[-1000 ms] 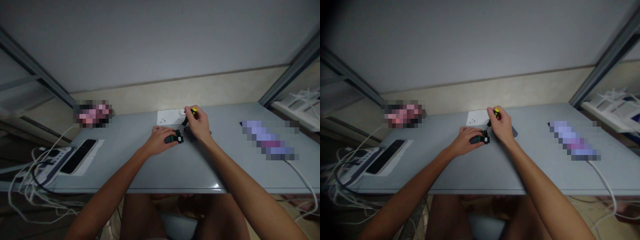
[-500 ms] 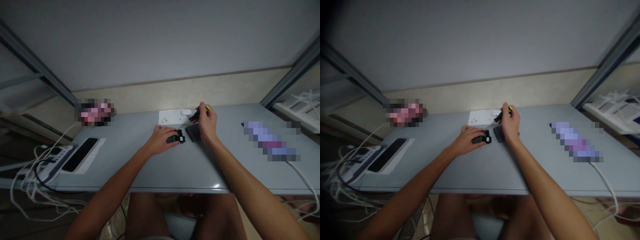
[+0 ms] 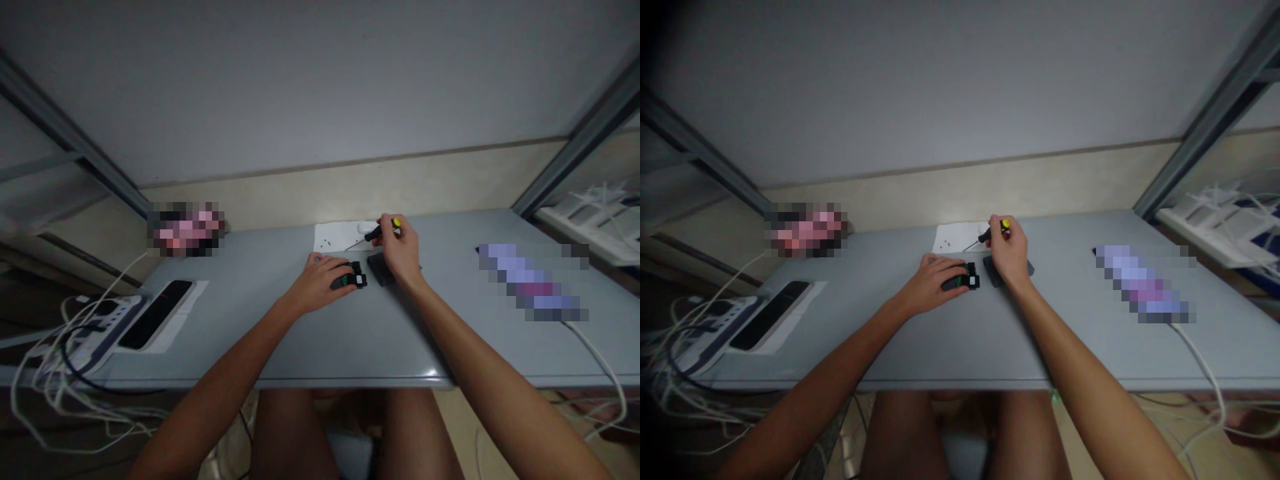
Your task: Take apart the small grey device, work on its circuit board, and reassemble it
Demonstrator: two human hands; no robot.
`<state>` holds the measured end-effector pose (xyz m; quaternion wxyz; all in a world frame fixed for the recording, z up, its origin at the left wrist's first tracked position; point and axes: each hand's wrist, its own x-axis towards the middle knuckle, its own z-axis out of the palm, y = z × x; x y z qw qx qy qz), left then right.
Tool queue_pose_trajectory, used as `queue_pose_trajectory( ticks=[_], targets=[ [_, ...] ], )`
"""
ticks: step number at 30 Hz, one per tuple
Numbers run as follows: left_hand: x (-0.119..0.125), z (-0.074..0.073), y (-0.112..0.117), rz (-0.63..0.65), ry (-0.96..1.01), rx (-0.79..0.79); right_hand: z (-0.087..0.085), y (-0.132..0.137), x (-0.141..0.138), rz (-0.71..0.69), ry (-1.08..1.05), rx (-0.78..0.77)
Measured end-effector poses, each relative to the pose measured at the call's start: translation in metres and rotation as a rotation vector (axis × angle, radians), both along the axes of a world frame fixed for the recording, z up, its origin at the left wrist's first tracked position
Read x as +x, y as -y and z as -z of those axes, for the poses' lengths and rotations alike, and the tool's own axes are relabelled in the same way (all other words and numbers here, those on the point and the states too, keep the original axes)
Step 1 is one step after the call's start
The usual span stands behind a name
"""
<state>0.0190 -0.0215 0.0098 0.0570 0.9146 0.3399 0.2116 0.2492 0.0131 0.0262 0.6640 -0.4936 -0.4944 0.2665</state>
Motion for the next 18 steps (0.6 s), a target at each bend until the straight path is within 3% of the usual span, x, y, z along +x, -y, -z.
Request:
queue_pose_trajectory(
  ticks=[3,7,18],
  targets=[
    [0.0009,0.0006,-0.0001,-0.005,0.001,-0.005,0.005,0.0003,0.0006,-0.02,0.137,0.056],
    [0.0016,0.001,0.0,-0.016,0.008,-0.012,0.0058,0.0009,0.0039,0.09,0.309,0.158],
    [0.0021,0.0022,0.0006,-0.016,0.008,-0.016,0.0016,0.0015,0.0086,0.245,0.344,0.172]
  ],
)
